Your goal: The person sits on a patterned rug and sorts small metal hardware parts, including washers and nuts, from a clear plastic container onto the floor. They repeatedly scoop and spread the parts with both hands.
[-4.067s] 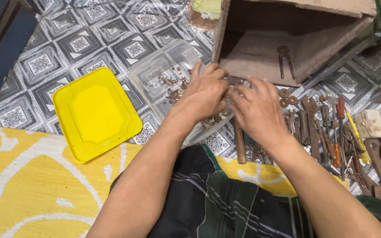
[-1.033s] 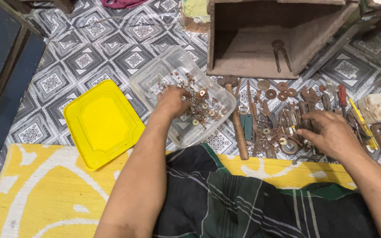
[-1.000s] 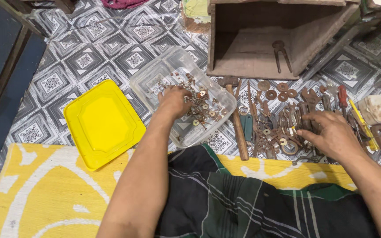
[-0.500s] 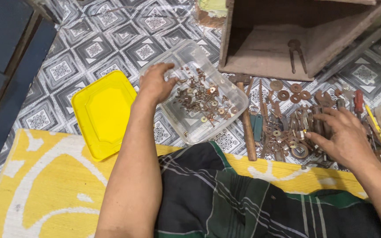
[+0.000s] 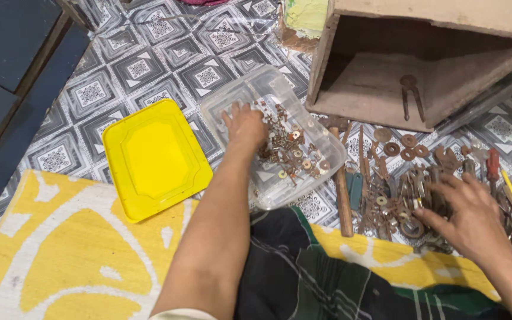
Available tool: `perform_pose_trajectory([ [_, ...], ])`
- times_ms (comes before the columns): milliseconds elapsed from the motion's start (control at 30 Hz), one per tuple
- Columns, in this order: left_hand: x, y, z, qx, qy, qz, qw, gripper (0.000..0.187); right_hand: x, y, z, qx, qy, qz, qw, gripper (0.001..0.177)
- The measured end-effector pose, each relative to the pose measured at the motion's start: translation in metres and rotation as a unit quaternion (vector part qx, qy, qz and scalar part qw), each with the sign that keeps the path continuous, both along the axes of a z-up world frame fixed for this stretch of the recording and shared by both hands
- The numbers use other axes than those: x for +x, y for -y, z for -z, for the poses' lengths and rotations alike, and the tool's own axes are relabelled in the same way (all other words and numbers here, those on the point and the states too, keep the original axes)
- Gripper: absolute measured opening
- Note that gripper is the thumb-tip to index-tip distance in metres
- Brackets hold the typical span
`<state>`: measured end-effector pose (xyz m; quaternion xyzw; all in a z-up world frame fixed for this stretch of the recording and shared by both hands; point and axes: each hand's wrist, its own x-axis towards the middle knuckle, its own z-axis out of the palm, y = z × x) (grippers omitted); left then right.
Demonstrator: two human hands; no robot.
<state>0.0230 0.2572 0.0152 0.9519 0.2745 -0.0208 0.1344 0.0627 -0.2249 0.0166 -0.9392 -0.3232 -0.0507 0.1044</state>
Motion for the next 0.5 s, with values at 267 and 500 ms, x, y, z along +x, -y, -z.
perform_pose_trajectory([
  [267,0.049,-0.008,0.073,0.073,0.046,-0.010,0.996,0.030,0.003,0.001,-0.005,-0.035,-0.024,0.017,0.999,0.066],
  [500,0.050,-0.013,0.097,0.005,0.003,-0.048,0.999,0.030,-0.002,-0.005,-0.005,-0.044,-0.041,-0.008,0.998,0.066],
])
